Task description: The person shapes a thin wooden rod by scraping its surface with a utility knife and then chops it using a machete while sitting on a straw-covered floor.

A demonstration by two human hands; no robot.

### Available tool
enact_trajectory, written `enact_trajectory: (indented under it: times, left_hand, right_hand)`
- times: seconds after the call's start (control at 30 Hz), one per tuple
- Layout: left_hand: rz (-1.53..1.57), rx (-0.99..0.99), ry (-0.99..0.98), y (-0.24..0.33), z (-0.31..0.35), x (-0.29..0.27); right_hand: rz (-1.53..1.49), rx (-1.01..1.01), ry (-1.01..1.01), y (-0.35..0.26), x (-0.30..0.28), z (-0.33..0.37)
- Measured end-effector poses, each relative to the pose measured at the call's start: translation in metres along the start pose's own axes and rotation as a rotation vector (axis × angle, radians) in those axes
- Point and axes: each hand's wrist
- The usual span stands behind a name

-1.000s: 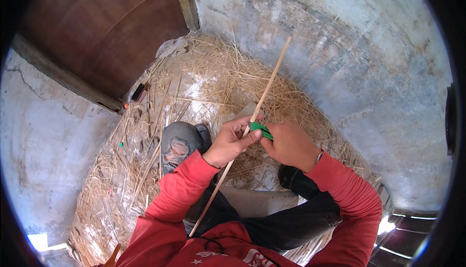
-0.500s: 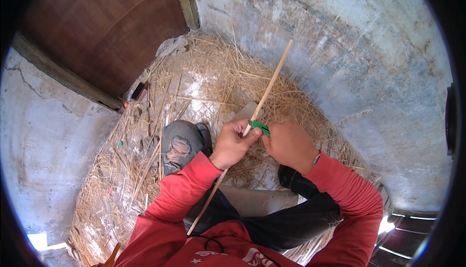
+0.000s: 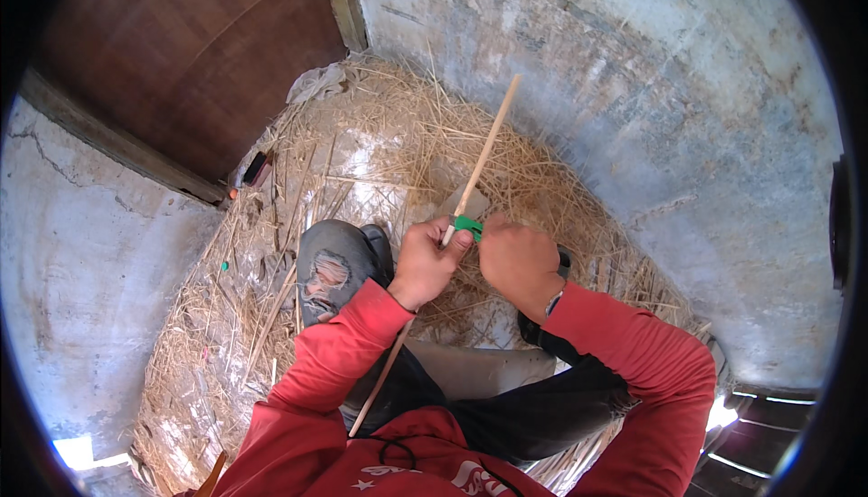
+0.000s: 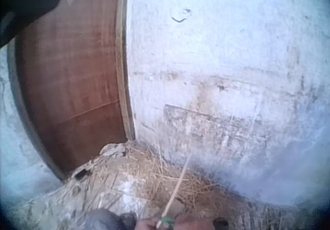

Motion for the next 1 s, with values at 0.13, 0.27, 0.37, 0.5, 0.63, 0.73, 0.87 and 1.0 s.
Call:
enact_trajectory:
  times: [0.13, 0.27, 0.37, 0.5, 0.63, 0.73, 0.87, 1.0]
  left_hand:
    - [-0.041, -0.068, 0.005, -0.001, 0.000, 0.001]
    - [-0.079, -0.084, 0.019, -0.009, -0.001, 0.002]
    - [-0.028, -0.106, 0.073, -0.016, -0.005, 0.009]
    - [-0.039, -0.193, 0.088, -0.010, -0.013, 0.007]
    - [0.155, -0.175, 0.036, -0.001, -0.011, 0.005]
    - [0.264, -0.144, -0.072, 0.018, -0.010, 0.002]
    - [0.264, -0.150, -0.172, 0.026, -0.006, -0.002]
    - [0.272, -0.191, -0.214, 0.025, -0.006, -0.003]
  right_hand:
    - [0.065, 0.000, 0.076, -0.002, 0.010, 0.001]
    - [0.136, -0.009, 0.117, -0.004, 0.017, 0.002]
    - [0.136, 0.065, 0.111, -0.011, 0.018, 0.001]
    - [0.000, 0.172, 0.019, -0.014, 0.017, -0.006]
    - [-0.247, -0.102, -0.060, 0.011, -0.019, -0.007]
    - [-0.438, -0.202, -0.120, 0.033, -0.032, -0.003]
    - [-0.466, -0.282, -0.194, 0.048, -0.036, -0.001]
    - [-0.447, -0.307, -0.223, 0.047, -0.039, -0.004]
Point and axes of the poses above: each hand's wrist, its own z-axis away from the middle knuckle, its own x-axis out of the palm, y = z × x, and after that the axes turned 3 degrees about -y, right-handed
